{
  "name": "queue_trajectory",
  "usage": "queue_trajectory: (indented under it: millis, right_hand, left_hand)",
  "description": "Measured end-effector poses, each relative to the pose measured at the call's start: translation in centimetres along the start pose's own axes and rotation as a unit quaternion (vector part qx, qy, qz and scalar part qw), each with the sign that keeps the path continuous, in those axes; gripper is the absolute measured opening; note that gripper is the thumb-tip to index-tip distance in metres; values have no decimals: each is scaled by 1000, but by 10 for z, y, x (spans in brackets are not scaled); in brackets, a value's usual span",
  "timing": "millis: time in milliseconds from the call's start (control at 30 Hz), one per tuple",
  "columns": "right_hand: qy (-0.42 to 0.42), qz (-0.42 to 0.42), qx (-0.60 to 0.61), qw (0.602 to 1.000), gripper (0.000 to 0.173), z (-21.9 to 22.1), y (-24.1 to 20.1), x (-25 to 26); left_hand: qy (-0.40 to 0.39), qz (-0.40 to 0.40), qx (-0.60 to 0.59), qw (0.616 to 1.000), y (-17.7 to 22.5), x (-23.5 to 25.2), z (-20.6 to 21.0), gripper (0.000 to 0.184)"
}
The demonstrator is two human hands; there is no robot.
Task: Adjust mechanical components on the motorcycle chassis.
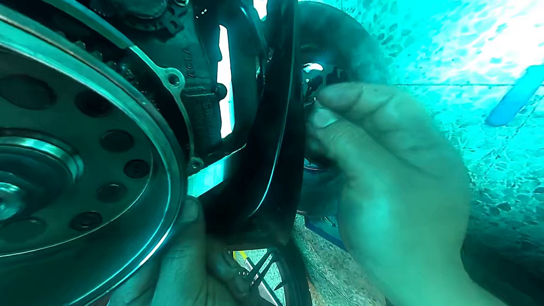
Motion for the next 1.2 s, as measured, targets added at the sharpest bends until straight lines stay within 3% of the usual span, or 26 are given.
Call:
queue_trajectory:
  millis: [67,133,267,467,567,867,1200]
  right_hand:
    - [-25,137,106,984,19,-4,21,3]
    - [-73,206,187,958,21,0,37,8]
    - [-197,269,356,873,20,7,59,26]
    - [-312,284,437,794,16,22,72,32]
    - [-335,279,423,795,14,24,74,36]
    - [-371,267,453,765,14,30,78,44]
    - [-396,266,420,772,14,30,78,47]
  left_hand:
    - [12,7,3,1000,0,-1,1,18]
    - [12,13,6,1000,1,0,2,19]
    - [8,23,2,1000,0,1,1,17]
    - [35,29,32,998,1,0,7,21]
    - [69,21,46,996,3,1,10,31]
    - [76,26,79,994,5,3,10,25]
    - [47,44,58,996,5,3,6,14]
Point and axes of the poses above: each hand's wrist, its own x-axis towards the middle knuckle, its own z-axis out of the palm, y = z × x, the point moved 3 cm from there along x, towards the middle knuckle, and after that the axes turned 12 degrees about -y, right-handed, at the moved point
